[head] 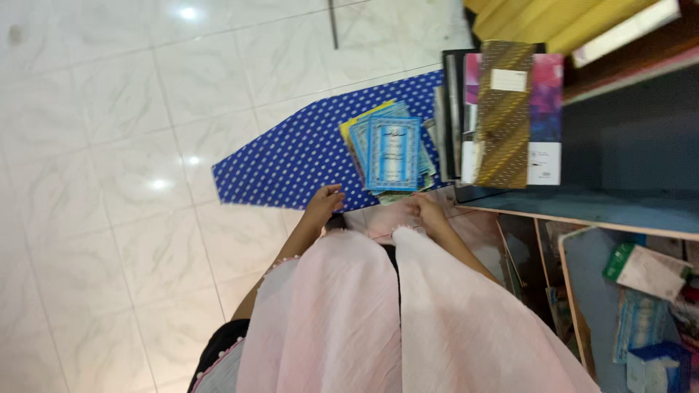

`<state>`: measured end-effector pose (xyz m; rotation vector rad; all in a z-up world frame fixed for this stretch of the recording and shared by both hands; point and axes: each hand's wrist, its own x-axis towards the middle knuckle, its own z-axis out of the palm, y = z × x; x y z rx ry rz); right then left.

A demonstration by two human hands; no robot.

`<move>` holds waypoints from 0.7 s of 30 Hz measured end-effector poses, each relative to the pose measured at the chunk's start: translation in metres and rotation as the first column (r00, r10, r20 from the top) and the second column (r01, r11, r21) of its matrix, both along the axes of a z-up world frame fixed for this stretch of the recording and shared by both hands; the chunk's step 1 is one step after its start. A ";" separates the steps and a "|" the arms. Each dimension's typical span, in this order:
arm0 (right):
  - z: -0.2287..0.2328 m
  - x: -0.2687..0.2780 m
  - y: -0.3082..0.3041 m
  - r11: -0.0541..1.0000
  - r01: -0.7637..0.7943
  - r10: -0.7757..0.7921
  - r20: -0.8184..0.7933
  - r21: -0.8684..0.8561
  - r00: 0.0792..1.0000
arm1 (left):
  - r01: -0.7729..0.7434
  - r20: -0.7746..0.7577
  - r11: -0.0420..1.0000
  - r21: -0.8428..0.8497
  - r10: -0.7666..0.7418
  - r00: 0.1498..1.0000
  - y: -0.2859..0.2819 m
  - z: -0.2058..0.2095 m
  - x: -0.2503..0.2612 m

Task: The person organizes various items including books, boxes, and product packaging by picking them up from a stool and placing them onto a shelf.

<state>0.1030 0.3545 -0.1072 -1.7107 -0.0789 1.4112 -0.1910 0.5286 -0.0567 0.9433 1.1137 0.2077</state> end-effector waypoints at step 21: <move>0.000 0.103 -0.469 0.625 0.755 -0.729 -0.199 0.198 0.655 | 0.619 0.103 0.782 -0.072 -0.612 0.785 -0.316 -0.015 0.241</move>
